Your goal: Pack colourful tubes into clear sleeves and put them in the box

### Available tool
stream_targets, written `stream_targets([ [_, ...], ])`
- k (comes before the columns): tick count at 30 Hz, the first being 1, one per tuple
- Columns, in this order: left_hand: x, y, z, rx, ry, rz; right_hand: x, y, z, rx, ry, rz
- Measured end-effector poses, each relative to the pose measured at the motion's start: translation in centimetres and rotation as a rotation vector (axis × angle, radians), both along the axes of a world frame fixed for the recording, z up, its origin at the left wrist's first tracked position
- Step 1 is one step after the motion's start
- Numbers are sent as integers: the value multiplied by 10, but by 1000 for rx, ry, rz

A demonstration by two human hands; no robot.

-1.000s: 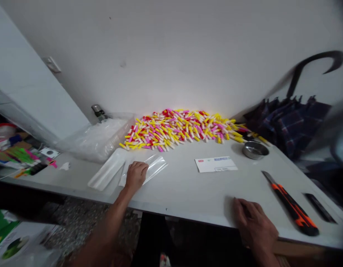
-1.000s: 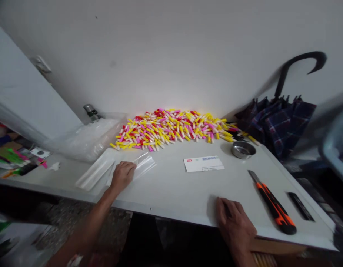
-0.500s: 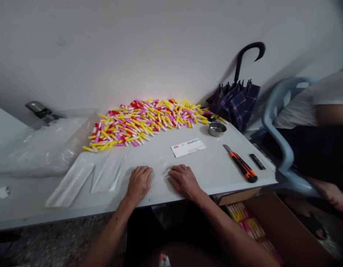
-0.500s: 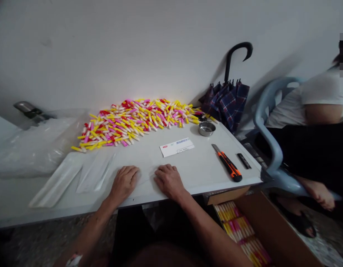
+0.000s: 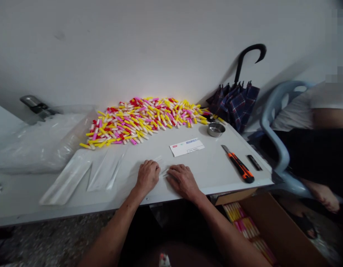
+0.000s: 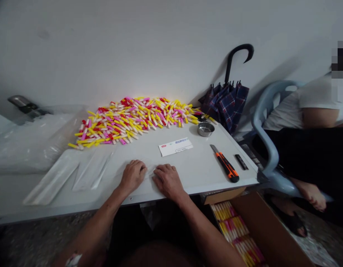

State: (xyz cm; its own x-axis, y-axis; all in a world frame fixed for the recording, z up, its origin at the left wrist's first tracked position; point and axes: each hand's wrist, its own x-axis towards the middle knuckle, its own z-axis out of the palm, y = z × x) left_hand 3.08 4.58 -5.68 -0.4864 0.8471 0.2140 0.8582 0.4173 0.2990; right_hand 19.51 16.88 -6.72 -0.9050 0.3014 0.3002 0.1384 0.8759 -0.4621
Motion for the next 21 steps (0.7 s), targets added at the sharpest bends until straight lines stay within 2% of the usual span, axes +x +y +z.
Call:
stream_targets([
  [4,3,-7,-10,186,-46,-107,1,2,-6,-72,103,-39],
  [7,4,-11,-16,382,-102,-116,2,2,-11,-134,202,-59],
  [10,2,-13,-18,468,-122,-125,4,2,-10,-183,179,-82],
  [13,3,-13,-16,479,-127,-129,4,4,-4,-313,162,-98],
  [17,5,-12,-15,405,-101,-142,-2,7,5,-518,154,-61],
  [19,6,-11,-14,348,-84,-151,-7,7,7,-565,141,-90],
  [21,5,-9,-13,278,-92,-164,-10,6,6,-546,129,-111],
])
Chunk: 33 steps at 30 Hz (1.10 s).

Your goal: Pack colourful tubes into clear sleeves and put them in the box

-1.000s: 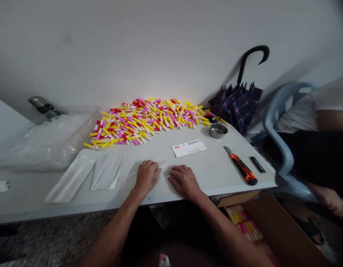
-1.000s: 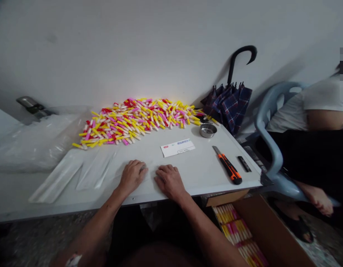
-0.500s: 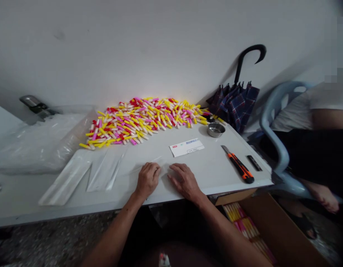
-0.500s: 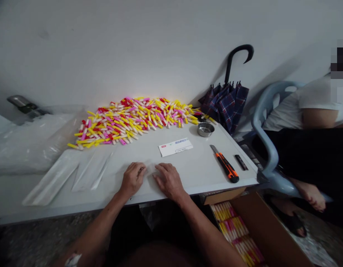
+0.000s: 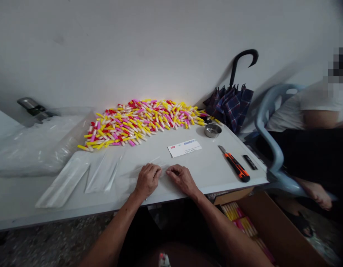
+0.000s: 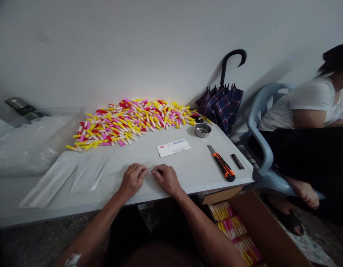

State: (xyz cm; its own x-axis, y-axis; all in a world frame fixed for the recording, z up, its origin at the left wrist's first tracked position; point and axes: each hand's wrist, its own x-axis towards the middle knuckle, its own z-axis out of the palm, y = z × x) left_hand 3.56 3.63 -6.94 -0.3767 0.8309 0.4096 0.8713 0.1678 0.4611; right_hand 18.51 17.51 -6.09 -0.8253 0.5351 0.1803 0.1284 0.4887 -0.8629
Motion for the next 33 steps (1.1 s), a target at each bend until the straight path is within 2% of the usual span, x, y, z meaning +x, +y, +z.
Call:
stream_targets([
  [5,-6,9,8,-243,-45,-35,-2,0,-4,94,22,-29],
  [7,-6,11,9,-275,-44,-17,-1,1,-2,130,-12,-11],
  [9,-4,11,6,-198,-50,12,-1,1,0,175,-59,34],
  [12,0,7,-1,8,-93,35,0,4,5,170,-76,90],
  [17,2,2,-6,204,-151,0,5,19,20,-17,-103,291],
  [21,0,2,0,218,-125,0,4,31,32,18,-195,471],
  [24,-1,0,5,237,-92,59,2,32,33,121,-205,463],
  [27,0,-2,3,254,-127,91,0,29,27,215,-191,430],
  [30,1,-2,-5,238,-197,69,0,30,21,262,-169,435],
  [33,0,-1,-11,154,-194,-13,-1,35,17,286,-170,460],
])
